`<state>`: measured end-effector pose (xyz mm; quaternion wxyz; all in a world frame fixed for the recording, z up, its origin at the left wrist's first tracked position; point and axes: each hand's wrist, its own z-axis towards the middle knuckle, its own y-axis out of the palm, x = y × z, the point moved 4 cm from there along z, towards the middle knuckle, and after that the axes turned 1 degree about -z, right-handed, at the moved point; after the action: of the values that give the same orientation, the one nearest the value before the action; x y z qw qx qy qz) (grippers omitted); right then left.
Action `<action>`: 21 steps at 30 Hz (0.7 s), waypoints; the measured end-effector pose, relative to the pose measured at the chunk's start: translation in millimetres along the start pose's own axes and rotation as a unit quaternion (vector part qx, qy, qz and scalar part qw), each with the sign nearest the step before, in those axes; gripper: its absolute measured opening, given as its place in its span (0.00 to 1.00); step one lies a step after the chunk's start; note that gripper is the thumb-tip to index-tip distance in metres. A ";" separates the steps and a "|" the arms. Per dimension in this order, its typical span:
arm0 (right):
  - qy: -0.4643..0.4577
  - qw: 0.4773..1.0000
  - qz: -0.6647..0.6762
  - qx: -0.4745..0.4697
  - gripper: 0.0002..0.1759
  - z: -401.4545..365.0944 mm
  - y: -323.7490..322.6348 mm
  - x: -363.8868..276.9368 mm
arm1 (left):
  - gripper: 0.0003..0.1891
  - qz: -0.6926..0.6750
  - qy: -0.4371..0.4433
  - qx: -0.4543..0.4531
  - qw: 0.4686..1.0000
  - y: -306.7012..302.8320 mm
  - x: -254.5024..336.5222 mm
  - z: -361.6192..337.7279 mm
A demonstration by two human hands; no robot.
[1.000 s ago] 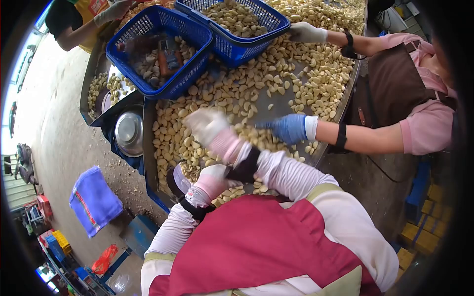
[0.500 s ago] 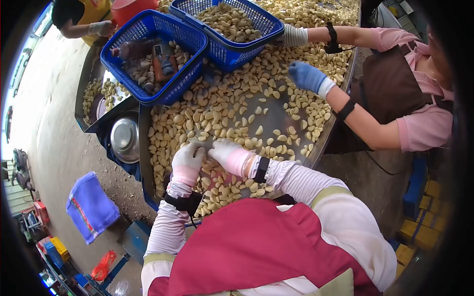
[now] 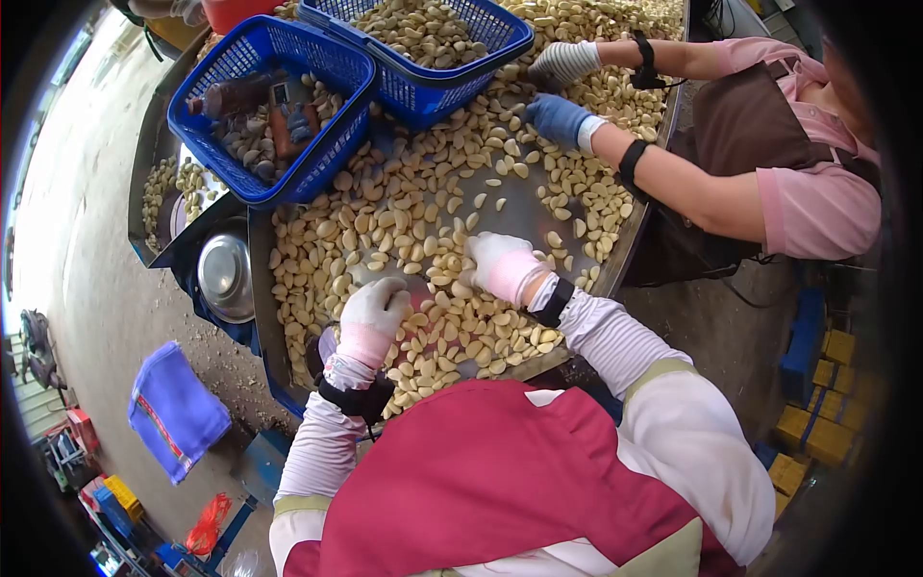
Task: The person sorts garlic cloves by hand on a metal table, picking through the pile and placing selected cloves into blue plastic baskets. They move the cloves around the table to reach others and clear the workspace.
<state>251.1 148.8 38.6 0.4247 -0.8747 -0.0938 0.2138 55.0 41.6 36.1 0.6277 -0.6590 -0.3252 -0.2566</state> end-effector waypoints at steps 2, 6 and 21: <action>-0.032 0.996 0.083 -0.010 0.21 -4.0 0.4 -1.1 | 0.12 -0.051 -0.019 -0.027 0.998 4.2 4.8 0.2; -0.125 0.872 0.469 -0.063 0.20 -4.9 24.6 -30.2 | 0.16 -0.273 -0.098 -0.054 0.955 16.2 10.5 -3.3; -0.161 0.916 0.368 0.007 0.27 27.2 38.0 -100.5 | 0.10 -0.252 -0.083 0.071 0.961 -18.4 -12.5 -18.5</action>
<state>148.5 109.6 23.5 0.3016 -0.7978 0.1691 0.4939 34.3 21.9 40.4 0.5587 -0.5282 -0.5493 -0.3272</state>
